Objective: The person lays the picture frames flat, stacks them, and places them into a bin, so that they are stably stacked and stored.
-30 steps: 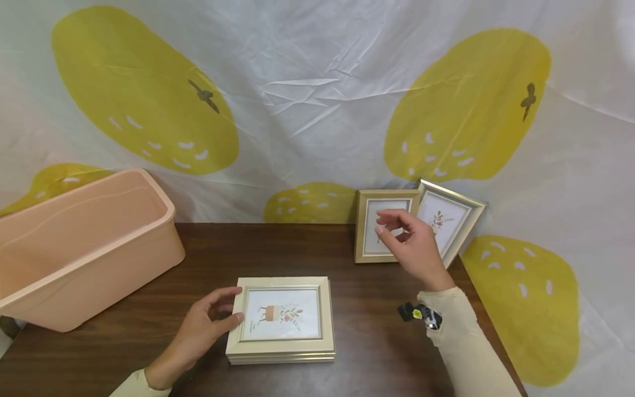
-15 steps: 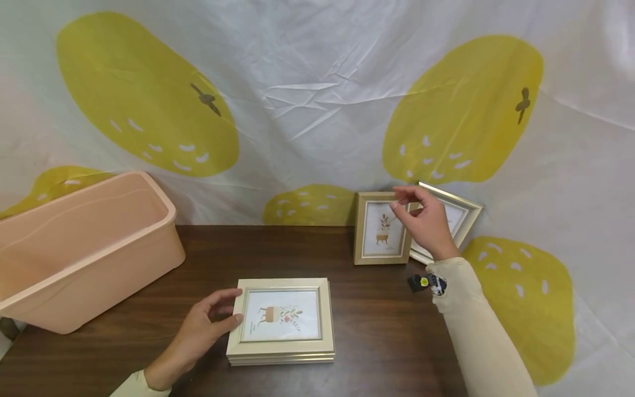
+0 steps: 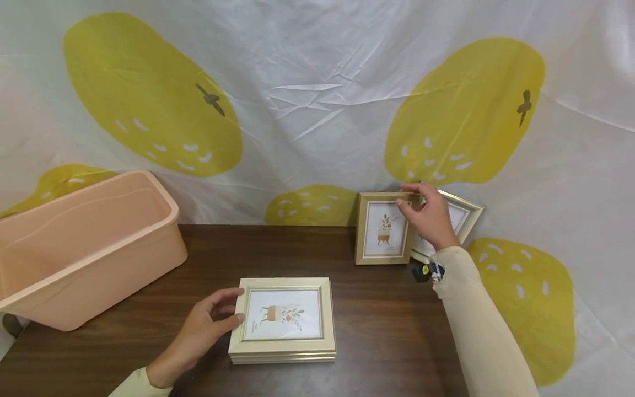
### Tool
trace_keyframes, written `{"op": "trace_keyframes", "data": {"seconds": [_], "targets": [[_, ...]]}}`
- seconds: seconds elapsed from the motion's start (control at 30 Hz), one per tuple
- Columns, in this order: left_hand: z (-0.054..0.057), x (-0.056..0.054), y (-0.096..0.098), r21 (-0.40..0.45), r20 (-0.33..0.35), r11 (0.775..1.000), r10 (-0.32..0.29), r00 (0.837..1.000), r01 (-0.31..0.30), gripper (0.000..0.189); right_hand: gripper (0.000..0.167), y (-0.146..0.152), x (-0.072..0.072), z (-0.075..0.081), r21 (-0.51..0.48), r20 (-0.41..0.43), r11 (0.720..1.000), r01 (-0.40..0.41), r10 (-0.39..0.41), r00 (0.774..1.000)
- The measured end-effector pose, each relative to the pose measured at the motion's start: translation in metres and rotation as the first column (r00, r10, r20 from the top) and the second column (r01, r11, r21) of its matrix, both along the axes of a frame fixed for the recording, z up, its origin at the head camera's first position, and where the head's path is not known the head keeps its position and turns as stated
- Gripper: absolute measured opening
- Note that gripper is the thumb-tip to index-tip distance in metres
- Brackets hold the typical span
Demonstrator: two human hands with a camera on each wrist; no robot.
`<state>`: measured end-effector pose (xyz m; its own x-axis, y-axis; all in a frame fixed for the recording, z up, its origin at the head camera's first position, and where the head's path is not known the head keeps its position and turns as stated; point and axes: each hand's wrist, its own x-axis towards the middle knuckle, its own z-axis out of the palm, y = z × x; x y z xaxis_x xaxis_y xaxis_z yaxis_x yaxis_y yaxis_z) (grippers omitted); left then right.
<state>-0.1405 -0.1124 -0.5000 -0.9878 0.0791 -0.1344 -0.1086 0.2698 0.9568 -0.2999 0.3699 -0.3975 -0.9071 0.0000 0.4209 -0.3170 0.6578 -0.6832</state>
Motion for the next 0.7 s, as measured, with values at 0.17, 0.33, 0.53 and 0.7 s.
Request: {"op": "trace_keyframes", "data": {"seconds": [0.17,0.33,0.53,0.7], "targets": [[0.0002,-0.0006,-0.0002,-0.002,0.001,1.000,0.000,1.000,0.000,0.046,0.042,0.0049,-0.0076,-0.0054,0.066,0.036,0.997,-0.040,0.038,0.999],[0.0004,-0.0014,-0.0007,0.002,0.004,1.000,-0.001,1.000,0.001,0.046,0.040,0.0058,-0.0107,-0.0089,0.114,0.036,0.992,-0.048,0.044,0.998],[-0.0002,-0.0006,-0.0005,0.006,0.003,1.000,-0.005,1.000,0.005,0.047,0.037,0.0057,-0.0073,-0.0082,0.133,0.018,0.989,-0.064,0.062,0.998],[-0.0003,-0.0006,0.0002,0.005,0.007,1.000,0.003,1.000,-0.004,0.047,0.032,0.0088,-0.0031,-0.0079,0.150,0.012,0.984,-0.098,0.098,0.995]]}}
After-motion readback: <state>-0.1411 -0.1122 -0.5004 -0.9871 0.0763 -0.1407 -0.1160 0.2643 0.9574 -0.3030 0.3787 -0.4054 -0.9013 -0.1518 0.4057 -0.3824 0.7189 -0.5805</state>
